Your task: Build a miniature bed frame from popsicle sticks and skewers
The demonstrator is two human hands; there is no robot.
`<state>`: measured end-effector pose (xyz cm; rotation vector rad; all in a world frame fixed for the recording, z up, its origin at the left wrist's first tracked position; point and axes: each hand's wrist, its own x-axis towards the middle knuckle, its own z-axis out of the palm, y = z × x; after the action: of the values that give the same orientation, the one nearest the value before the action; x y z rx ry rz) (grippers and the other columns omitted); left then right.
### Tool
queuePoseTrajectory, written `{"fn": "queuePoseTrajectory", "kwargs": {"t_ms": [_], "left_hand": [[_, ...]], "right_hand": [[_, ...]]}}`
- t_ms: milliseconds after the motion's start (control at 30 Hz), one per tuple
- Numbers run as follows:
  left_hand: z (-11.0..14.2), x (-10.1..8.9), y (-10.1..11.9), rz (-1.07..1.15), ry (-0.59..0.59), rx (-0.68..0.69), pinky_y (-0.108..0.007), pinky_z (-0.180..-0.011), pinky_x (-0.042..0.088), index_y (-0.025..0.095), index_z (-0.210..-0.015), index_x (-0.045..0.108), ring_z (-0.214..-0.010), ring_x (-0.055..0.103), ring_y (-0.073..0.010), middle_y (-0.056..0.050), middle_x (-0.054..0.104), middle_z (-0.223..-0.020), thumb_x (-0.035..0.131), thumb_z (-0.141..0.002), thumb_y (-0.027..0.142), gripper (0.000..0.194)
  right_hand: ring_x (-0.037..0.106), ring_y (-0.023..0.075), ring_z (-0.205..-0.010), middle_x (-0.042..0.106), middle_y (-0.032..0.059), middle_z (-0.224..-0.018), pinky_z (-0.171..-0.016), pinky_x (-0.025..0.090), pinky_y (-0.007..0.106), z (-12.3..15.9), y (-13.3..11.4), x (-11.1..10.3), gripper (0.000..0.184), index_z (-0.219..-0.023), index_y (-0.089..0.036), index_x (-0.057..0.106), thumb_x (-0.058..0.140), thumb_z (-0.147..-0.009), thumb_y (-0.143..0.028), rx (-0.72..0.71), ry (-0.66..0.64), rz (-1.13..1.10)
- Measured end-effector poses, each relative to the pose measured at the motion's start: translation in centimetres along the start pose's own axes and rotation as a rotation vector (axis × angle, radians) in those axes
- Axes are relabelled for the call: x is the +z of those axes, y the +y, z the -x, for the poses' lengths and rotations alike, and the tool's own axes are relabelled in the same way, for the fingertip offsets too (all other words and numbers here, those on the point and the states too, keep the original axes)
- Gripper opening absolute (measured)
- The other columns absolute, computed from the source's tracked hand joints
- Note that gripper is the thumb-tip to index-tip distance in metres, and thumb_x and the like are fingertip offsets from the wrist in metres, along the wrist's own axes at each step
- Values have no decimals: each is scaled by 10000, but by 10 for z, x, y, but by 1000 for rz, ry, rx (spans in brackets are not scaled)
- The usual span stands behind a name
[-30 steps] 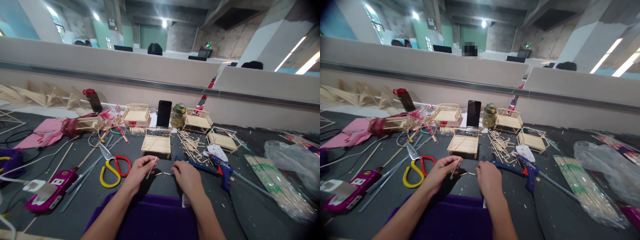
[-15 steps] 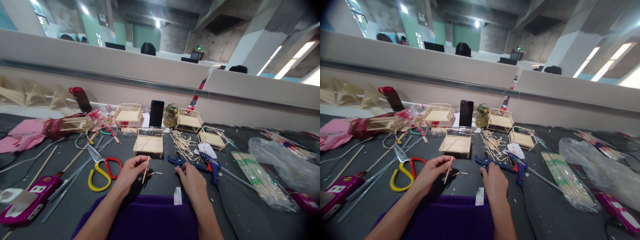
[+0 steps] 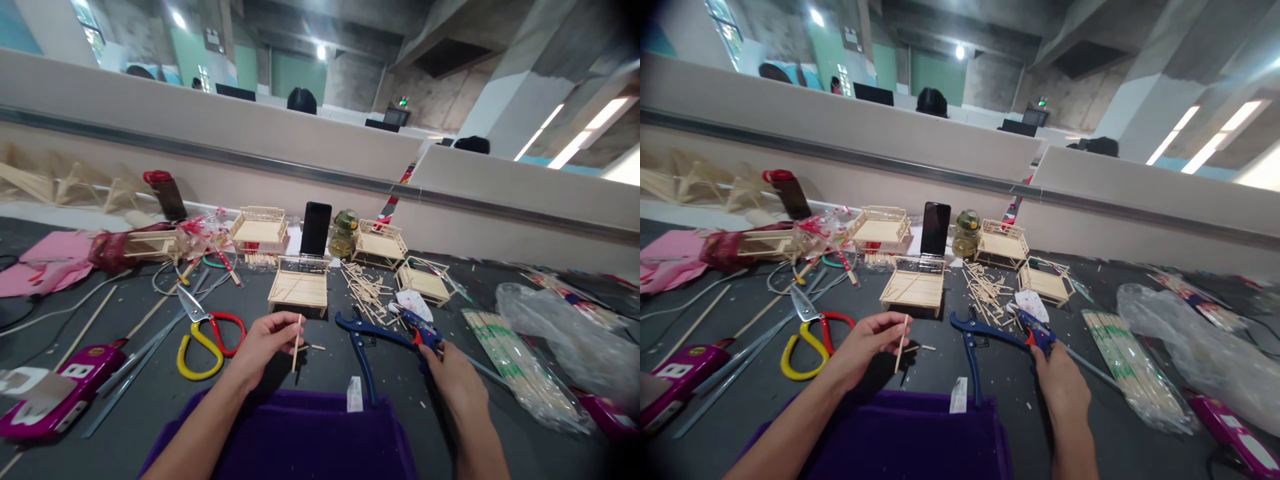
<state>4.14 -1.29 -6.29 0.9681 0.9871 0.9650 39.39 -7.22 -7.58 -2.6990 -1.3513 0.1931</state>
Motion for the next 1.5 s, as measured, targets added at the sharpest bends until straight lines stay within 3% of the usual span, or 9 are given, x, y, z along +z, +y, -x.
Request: {"fn": "queuePoseTrajectory", "kwargs": {"t_ms": [200,467,567,667,833,1100,1333,1433,1500], "left_hand": [[0,0,-1,15,-4,-4,-238,-600,497,156,-924,721,-685,651,-151,-49,693,-792,798,-668,400,362],[1,-1,-1,36,10,-10,-226,-597,492,150,-960,721,-703,653,-149,-68,705,-845,791,-684,385,369],[1,0,0,45,10,-7,-226,-592,489,154,-951,722,-697,654,-149,-62,705,-829,798,-673,386,370],[1,0,0,56,15,-2,-227,-591,486,152,-932,720,-682,650,-144,-56,700,-809,810,-656,388,373],[1,0,0,40,40,-8,-228,-571,471,144,-894,722,-651,640,-143,-51,693,-761,829,-617,398,390],[1,3,2,10,52,-17,-223,-546,453,141,-883,720,-634,618,-137,-32,663,-736,825,-605,411,401],[-1,4,0,-45,64,-4,-234,-539,449,136,-860,706,-627,607,-151,-34,641,-707,815,-601,428,405],[0,5,1,-81,59,24,-219,-528,423,146,-837,697,-595,560,-126,-10,612,-673,789,-629,418,354],[0,6,1,-91,46,36,-205,-520,397,153,-813,687,-555,509,-100,16,576,-632,768,-653,398,304]], "right_hand": [[671,278,-723,705,120,-747,-580,427,311,-17,13,8,387,-803,-177,662,436,-830,-491,-85,35,-209],[595,218,-650,674,60,-725,-567,436,294,-4,3,-14,480,-907,-126,655,628,-643,-527,82,258,-866],[567,161,-551,688,27,-730,-532,450,269,13,-15,-32,432,-950,-172,612,698,-610,-424,72,82,-1281],[530,128,-499,678,30,-669,-501,442,244,30,-35,-49,305,-825,-162,626,742,-593,-322,-57,-72,-1472],[449,111,-486,558,-8,-531,-443,365,223,47,-66,-55,249,-796,-141,661,742,-691,-352,-254,-216,-1487],[497,104,-524,700,32,-755,-506,425,227,37,-83,-30,424,-966,-146,677,797,-649,-400,-168,-165,-1455],[525,107,-489,605,-18,-528,-526,445,222,56,-104,-25,368,-873,-120,719,764,-710,-447,-313,-358,-1274],[625,141,-562,712,57,-709,-494,486,220,58,-112,-18,402,-877,-116,716,785,-679,-459,-217,-502,-1374],[703,203,-751,742,108,-907,-591,562,260,56,-116,-11,408,-919,-124,711,801,-669,-433,-135,-600,-1486]]}}
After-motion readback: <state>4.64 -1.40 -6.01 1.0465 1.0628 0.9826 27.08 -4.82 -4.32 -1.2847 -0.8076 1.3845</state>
